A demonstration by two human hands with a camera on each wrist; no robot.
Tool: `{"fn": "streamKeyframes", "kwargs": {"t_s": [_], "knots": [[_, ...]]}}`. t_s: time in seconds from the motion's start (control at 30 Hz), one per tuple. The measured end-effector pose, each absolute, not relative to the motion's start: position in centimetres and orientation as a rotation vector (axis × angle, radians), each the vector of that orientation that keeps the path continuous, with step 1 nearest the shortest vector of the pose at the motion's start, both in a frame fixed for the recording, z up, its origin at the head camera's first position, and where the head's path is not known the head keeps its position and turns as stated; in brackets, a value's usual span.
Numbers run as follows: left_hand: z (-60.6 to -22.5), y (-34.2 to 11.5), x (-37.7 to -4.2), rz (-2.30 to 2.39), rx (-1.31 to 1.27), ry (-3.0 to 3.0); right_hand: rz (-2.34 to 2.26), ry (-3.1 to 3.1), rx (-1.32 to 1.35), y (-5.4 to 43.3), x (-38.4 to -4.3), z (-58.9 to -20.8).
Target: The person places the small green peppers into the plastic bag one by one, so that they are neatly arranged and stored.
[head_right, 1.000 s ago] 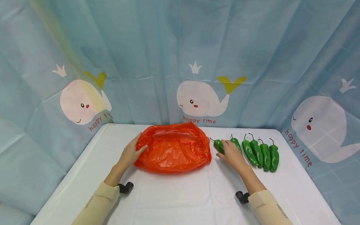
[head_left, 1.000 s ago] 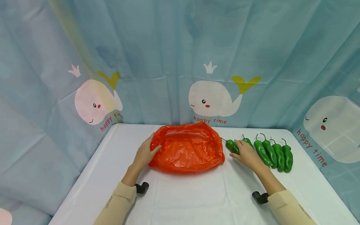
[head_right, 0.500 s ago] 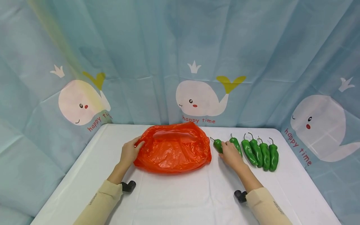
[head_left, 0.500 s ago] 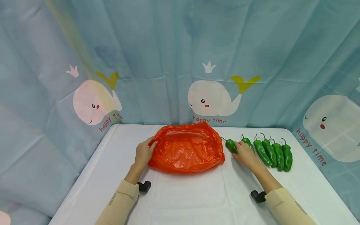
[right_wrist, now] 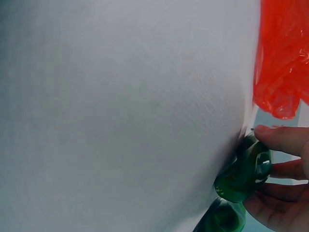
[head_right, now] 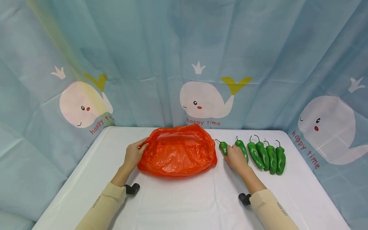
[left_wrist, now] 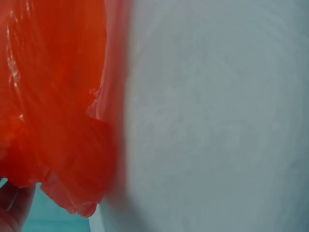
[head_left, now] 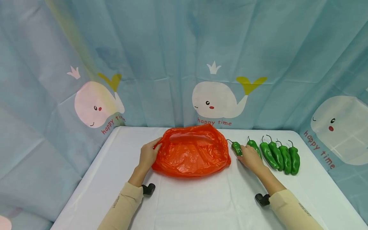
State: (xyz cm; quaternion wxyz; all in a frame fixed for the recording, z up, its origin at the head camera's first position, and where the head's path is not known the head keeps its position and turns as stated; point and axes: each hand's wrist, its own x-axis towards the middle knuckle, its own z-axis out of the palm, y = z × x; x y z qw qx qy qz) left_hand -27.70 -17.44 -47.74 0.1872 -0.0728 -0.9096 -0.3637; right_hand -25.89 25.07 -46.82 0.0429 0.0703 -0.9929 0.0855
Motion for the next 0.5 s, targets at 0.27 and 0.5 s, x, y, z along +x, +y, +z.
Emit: {"fn": "streamKeyframes", "kwargs": {"t_s": [0.27, 0.5], "knots": [[-47.6, -17.2, -27.6, -1.051, -0.154, -2.538, 0.345, -3.083, 0.171, 25.0, -25.9, -46.5], [-47.9, -17.1, -27.7, -1.079, -0.13, -2.519, 0.511, -3.077, 0.136, 25.5, -25.5, -45.7]]}}
